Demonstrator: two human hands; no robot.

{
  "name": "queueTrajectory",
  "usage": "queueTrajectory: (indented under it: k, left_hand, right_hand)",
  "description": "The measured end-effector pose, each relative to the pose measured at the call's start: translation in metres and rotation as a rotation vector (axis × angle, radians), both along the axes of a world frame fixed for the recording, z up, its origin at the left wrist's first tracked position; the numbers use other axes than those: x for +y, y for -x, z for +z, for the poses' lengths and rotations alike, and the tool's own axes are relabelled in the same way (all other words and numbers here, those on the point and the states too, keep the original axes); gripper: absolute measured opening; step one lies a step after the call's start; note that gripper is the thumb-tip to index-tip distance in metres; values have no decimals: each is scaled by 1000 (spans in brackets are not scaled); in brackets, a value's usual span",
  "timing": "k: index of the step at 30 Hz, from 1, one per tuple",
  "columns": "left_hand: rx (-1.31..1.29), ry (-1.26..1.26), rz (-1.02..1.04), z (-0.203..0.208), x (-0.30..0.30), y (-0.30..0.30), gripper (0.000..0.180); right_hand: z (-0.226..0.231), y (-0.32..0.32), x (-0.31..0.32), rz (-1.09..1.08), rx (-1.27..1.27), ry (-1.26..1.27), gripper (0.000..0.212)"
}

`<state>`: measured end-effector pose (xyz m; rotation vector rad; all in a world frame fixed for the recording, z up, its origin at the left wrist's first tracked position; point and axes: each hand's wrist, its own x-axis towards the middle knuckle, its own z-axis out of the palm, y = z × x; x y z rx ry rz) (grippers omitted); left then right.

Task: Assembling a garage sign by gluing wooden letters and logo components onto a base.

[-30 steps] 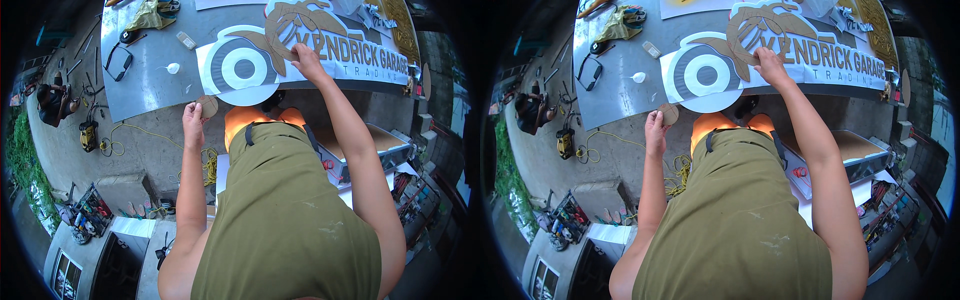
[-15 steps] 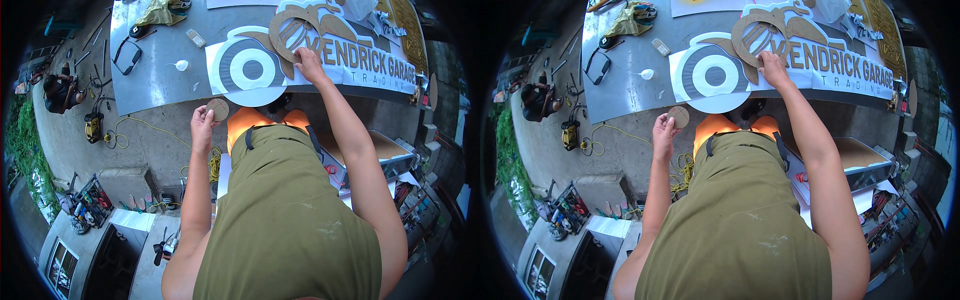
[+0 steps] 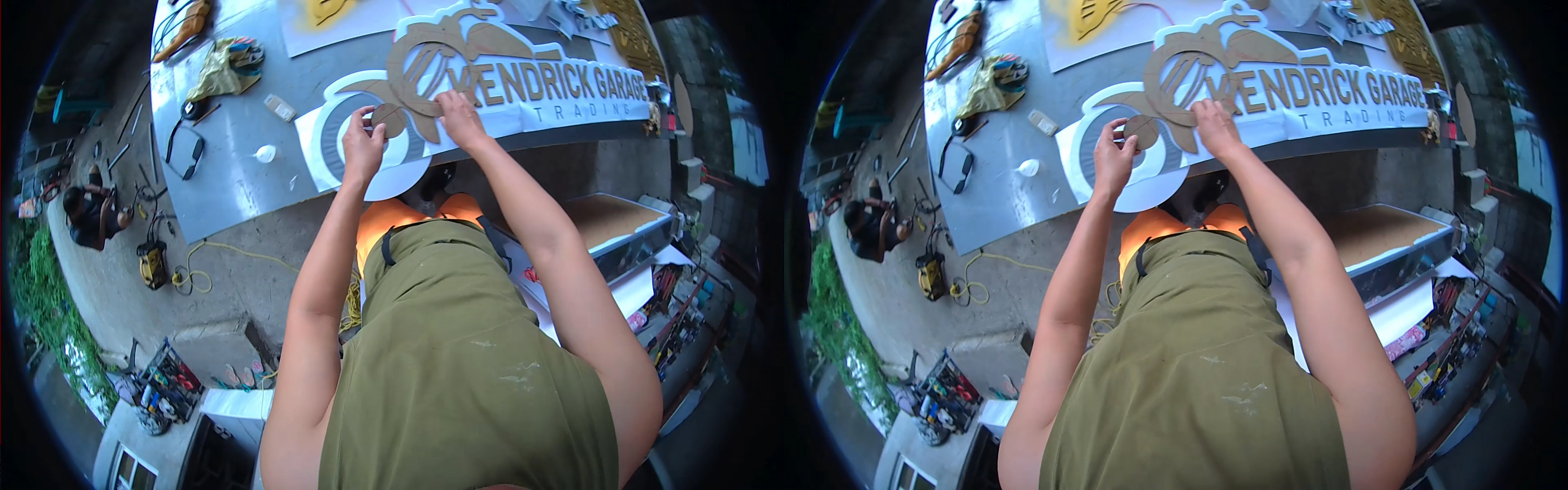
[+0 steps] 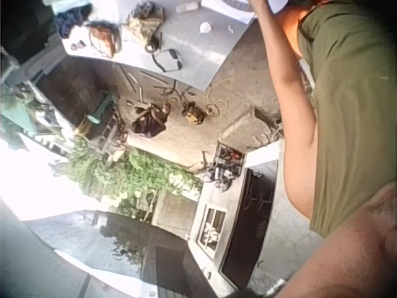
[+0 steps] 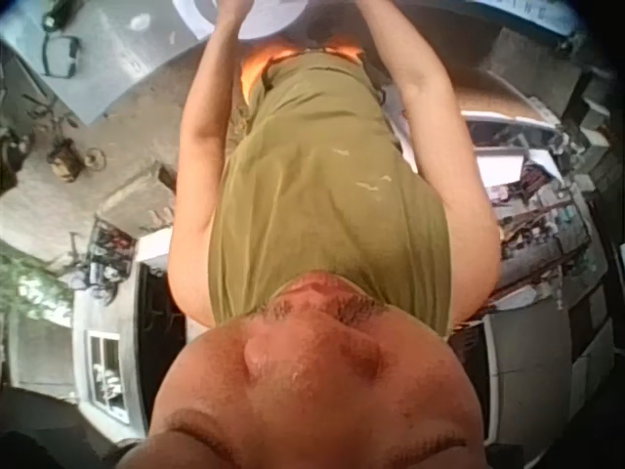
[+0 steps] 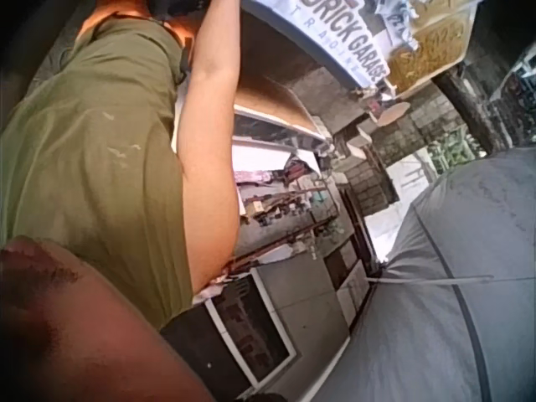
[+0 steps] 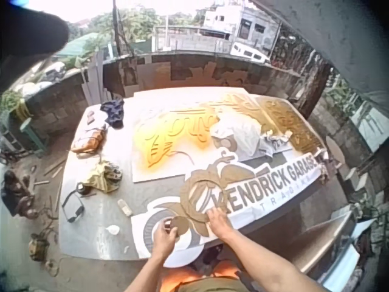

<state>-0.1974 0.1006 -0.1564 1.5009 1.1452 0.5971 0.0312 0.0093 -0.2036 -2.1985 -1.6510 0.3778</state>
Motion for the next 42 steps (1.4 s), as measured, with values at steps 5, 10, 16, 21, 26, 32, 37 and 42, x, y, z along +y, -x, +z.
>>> queueTrajectory:
  k: [5, 10, 16, 21, 26, 32, 37, 42]
  left_hand:
    - [23, 4, -56, -37, 27, -44, 46]
    - [190, -201, -94, -90, 55, -56, 45]
    - [436, -338, -113, -74, 40, -84, 51]
    - [565, -464, -49, -53, 22, -90, 53]
    - [623, -491, 42, -33, -27, -78, 45]
    - [806, -253, 279, -45, -160, -80, 40]
    - [960, -162, 42, -51, -271, -119, 35]
    - [1074, 51, -235, -28, -302, -167, 33]
  right_hand:
    - [2, 23, -21, -64, 67, -66, 24]
    - [27, 3, -88, -208, 204, -33, 33]
    - [1, -87, -217, -649, 307, -39, 23]
    - [-28, -182, -301, -930, 273, -17, 19]
    - [-46, -320, -359, -1158, 271, -82, 11]
    - [-105, -553, -438, -1323, 409, -193, 16]
    - [-143, -718, -465, -1449, 606, -307, 24]
    - [-166, -827, -465, -1492, 792, -490, 30]
